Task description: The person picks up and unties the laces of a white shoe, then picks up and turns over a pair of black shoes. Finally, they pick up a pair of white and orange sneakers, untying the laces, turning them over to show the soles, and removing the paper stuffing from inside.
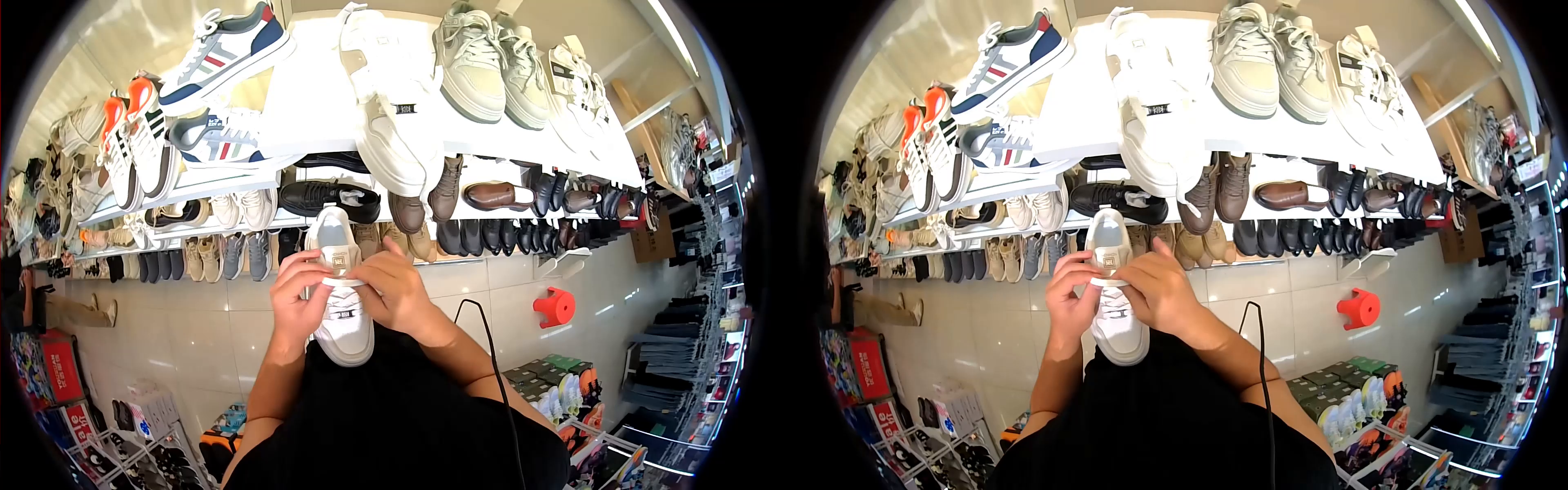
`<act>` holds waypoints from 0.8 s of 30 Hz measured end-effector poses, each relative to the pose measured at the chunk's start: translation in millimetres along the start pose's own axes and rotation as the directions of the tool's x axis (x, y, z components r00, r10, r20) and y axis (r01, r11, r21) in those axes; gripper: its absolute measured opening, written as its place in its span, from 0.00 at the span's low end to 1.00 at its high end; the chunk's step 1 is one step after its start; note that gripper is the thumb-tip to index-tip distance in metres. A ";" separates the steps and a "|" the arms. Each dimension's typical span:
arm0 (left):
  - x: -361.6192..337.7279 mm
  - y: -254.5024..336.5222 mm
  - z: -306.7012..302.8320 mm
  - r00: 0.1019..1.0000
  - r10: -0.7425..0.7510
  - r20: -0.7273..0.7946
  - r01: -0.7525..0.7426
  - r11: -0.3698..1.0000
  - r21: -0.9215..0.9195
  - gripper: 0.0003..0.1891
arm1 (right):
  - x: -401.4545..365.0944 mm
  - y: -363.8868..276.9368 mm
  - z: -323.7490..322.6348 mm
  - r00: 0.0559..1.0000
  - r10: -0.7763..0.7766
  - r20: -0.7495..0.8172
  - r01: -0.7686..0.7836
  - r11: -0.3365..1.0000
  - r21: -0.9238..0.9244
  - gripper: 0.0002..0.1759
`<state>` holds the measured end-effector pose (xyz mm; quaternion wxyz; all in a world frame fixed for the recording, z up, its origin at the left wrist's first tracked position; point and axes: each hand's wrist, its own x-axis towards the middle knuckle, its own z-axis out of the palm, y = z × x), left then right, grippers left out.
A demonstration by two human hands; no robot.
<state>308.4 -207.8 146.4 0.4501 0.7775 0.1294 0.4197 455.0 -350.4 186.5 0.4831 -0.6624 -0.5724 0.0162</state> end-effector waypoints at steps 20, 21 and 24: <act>-41.0 -31.1 29.2 0.719 -0.646 0.255 0.644 0.482 -0.595 0.07 | -33.3 18.4 26.2 0.940 0.301 -0.162 -0.299 0.954 0.035 0.10; -45.3 -34.2 29.4 0.715 -0.650 0.258 0.653 0.489 -0.579 0.08 | -35.2 18.6 29.2 0.935 0.333 -0.124 -0.329 0.943 0.052 0.10; -50.4 -35.6 29.1 0.689 -0.670 0.275 0.687 0.483 -0.544 0.12 | -41.2 22.8 39.0 0.921 0.385 -0.059 -0.380 0.921 0.088 0.11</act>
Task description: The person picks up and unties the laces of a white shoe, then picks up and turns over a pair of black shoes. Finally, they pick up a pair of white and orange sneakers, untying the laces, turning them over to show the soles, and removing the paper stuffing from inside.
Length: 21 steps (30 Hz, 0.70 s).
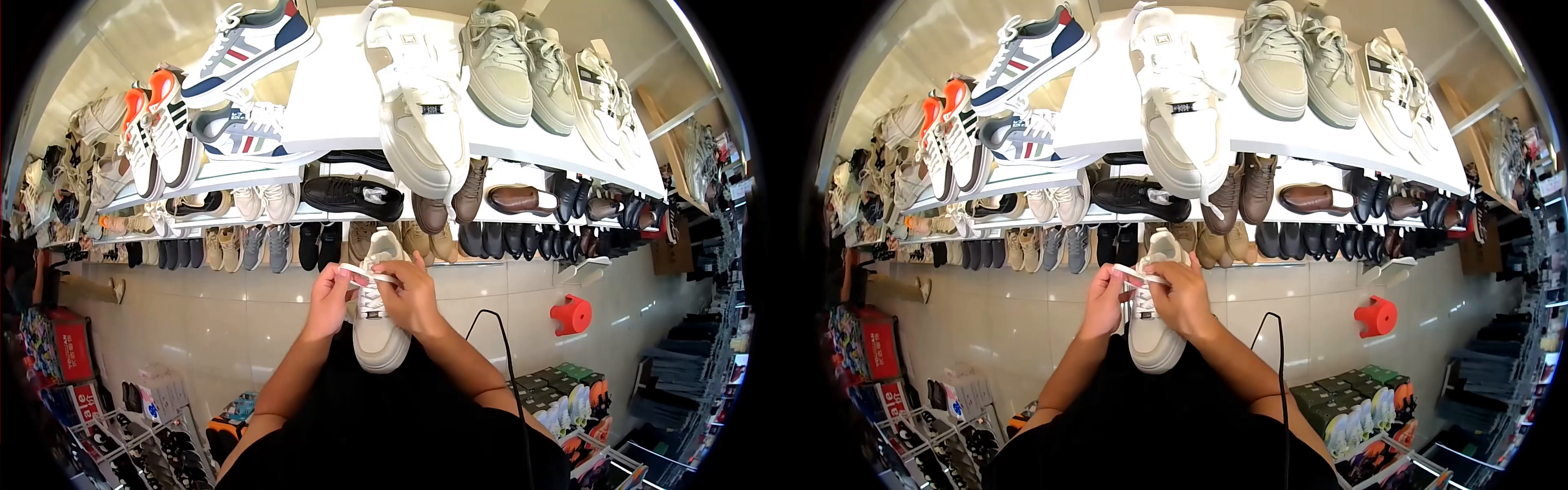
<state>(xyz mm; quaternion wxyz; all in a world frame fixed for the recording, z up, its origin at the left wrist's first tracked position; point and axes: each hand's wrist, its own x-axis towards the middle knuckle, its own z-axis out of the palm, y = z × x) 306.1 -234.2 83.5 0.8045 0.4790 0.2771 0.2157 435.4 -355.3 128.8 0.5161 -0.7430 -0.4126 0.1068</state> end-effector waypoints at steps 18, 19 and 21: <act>0.5 -62.3 -43.5 0.847 -0.487 -0.211 0.439 0.866 -0.239 0.10 | -30.1 40.6 47.0 0.914 0.379 0.146 -0.351 0.555 0.754 0.25; -1.0 -63.9 -42.4 0.861 -0.448 -0.239 0.414 0.892 -0.181 0.11 | -30.6 42.5 48.1 0.907 0.396 0.139 -0.358 0.556 0.750 0.25; -1.7 -72.6 -52.2 0.842 -0.508 -0.182 0.455 0.849 -0.268 0.13 | -35.7 57.0 53.5 0.890 0.439 0.124 -0.369 0.533 0.761 0.23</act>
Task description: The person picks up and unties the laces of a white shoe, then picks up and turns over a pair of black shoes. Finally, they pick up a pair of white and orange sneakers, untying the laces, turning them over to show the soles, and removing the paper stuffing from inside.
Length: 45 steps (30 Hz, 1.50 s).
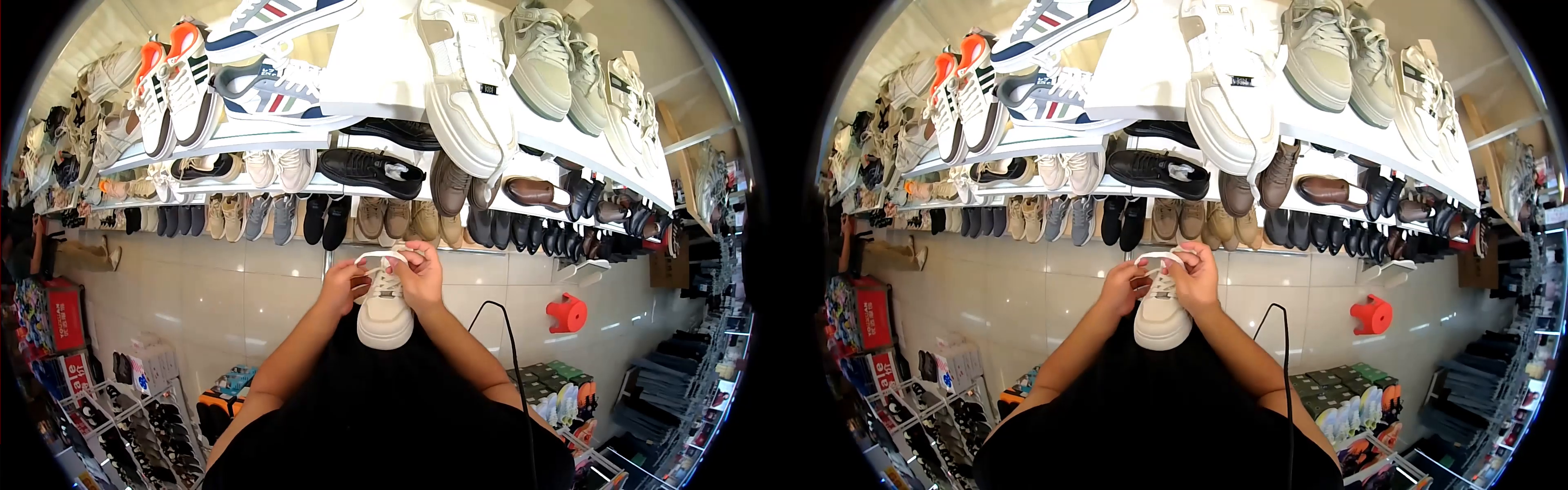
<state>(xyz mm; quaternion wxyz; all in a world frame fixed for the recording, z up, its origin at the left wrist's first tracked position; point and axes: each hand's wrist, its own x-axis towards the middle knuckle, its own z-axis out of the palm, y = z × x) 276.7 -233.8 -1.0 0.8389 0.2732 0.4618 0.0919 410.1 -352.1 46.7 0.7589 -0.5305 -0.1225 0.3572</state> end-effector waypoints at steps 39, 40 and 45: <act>-83.1 92.3 65.2 0.514 0.554 0.655 -0.851 0.423 0.311 0.26 | 4.2 -19.3 21.2 0.917 -0.071 0.391 0.328 0.694 -0.641 0.07; -78.9 93.0 64.1 0.544 0.529 0.651 -0.824 0.482 0.297 0.24 | 4.2 -22.5 23.1 0.904 -0.108 0.414 0.372 0.676 -0.636 0.06; -75.6 94.6 61.6 0.620 0.423 0.661 -0.771 0.485 0.413 0.29 | 11.1 -27.5 21.9 0.748 -0.296 0.594 0.635 0.579 -0.511 0.02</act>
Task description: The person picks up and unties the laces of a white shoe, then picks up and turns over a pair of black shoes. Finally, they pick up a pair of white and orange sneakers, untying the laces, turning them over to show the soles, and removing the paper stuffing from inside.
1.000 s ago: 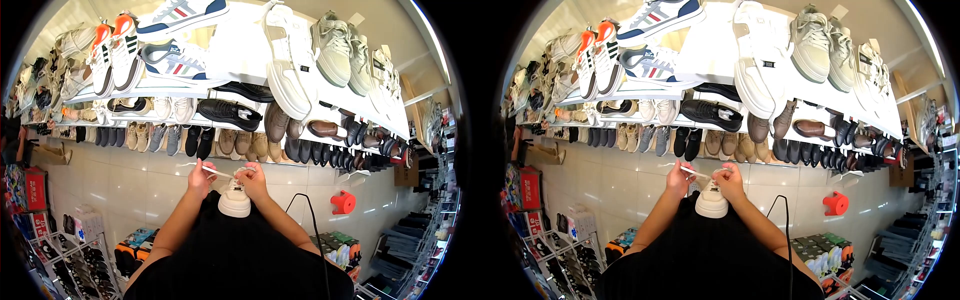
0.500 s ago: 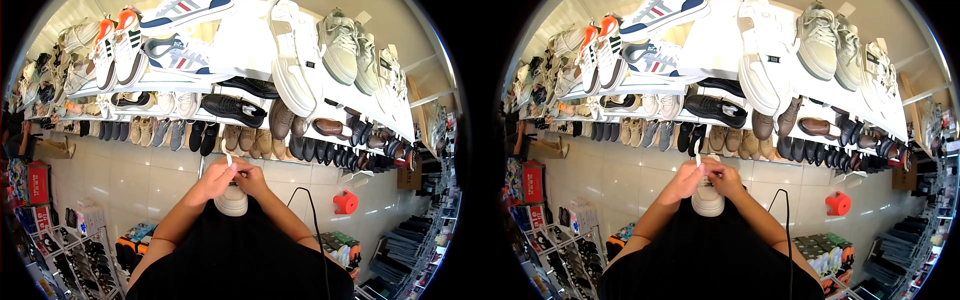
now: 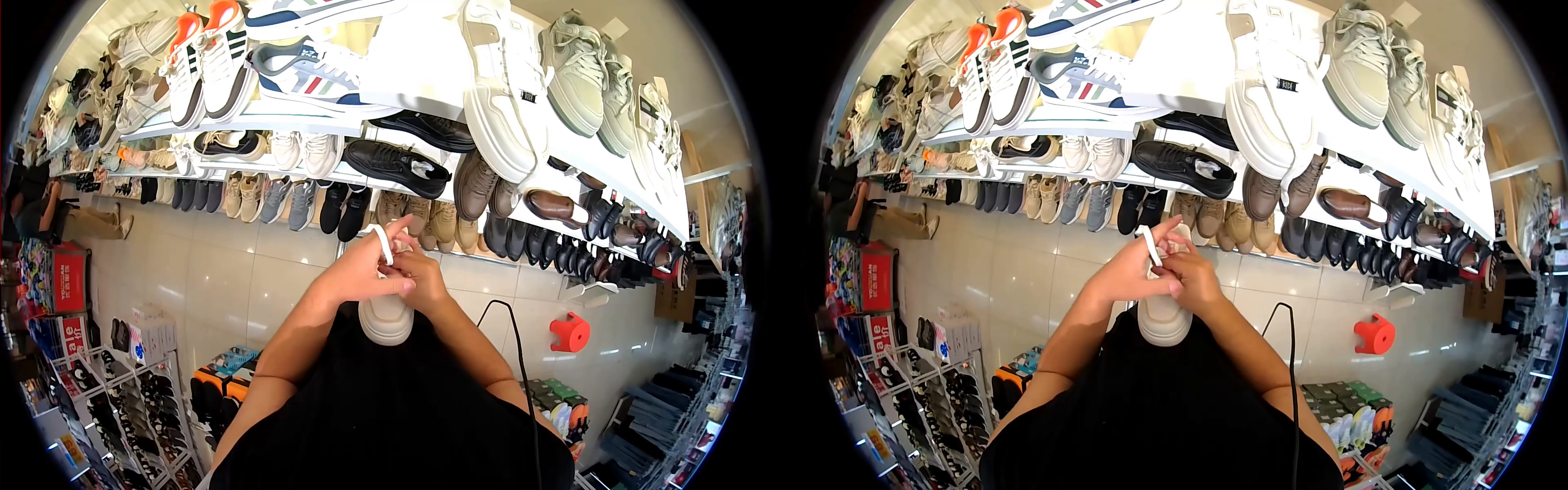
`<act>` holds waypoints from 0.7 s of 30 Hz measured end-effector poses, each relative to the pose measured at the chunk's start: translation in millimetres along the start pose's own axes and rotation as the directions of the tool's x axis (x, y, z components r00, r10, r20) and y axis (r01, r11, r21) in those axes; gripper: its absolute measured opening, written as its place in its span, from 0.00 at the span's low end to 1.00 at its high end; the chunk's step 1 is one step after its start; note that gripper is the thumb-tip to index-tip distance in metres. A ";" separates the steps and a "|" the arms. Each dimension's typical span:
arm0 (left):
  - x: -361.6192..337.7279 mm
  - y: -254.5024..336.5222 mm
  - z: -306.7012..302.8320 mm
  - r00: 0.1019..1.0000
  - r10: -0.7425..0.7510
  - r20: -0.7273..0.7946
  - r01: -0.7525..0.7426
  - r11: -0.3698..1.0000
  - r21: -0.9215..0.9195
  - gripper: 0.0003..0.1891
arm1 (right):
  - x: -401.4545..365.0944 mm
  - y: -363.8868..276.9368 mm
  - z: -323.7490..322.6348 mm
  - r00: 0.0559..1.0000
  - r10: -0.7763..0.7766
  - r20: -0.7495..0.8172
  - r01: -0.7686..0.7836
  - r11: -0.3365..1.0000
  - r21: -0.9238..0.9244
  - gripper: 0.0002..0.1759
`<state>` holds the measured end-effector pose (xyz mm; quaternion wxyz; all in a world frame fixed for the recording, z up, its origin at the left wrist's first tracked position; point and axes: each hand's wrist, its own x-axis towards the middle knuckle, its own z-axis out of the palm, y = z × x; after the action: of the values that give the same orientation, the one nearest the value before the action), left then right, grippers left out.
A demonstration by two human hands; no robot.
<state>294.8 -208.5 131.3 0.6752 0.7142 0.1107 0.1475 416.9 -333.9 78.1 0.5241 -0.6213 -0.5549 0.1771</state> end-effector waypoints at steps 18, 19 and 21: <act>-57.7 5.5 -7.4 0.979 -0.063 -0.194 0.165 0.806 0.568 0.04 | 6.0 -18.4 -12.2 0.982 0.175 0.068 -0.168 0.981 -0.092 0.08; -56.2 4.3 -9.9 0.988 -0.051 -0.145 0.122 0.832 0.541 0.04 | 6.9 -18.5 -13.4 0.979 0.181 0.097 -0.174 0.982 -0.071 0.08; -47.4 3.1 -3.3 0.967 0.177 -0.183 -0.040 0.815 0.578 0.06 | 10.8 -21.1 -16.2 0.970 0.191 0.152 -0.187 0.982 -0.040 0.08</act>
<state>249.3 -222.6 131.7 0.4039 0.8665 0.1855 0.2273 422.8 -335.3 106.1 0.4520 -0.6622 -0.5348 0.2669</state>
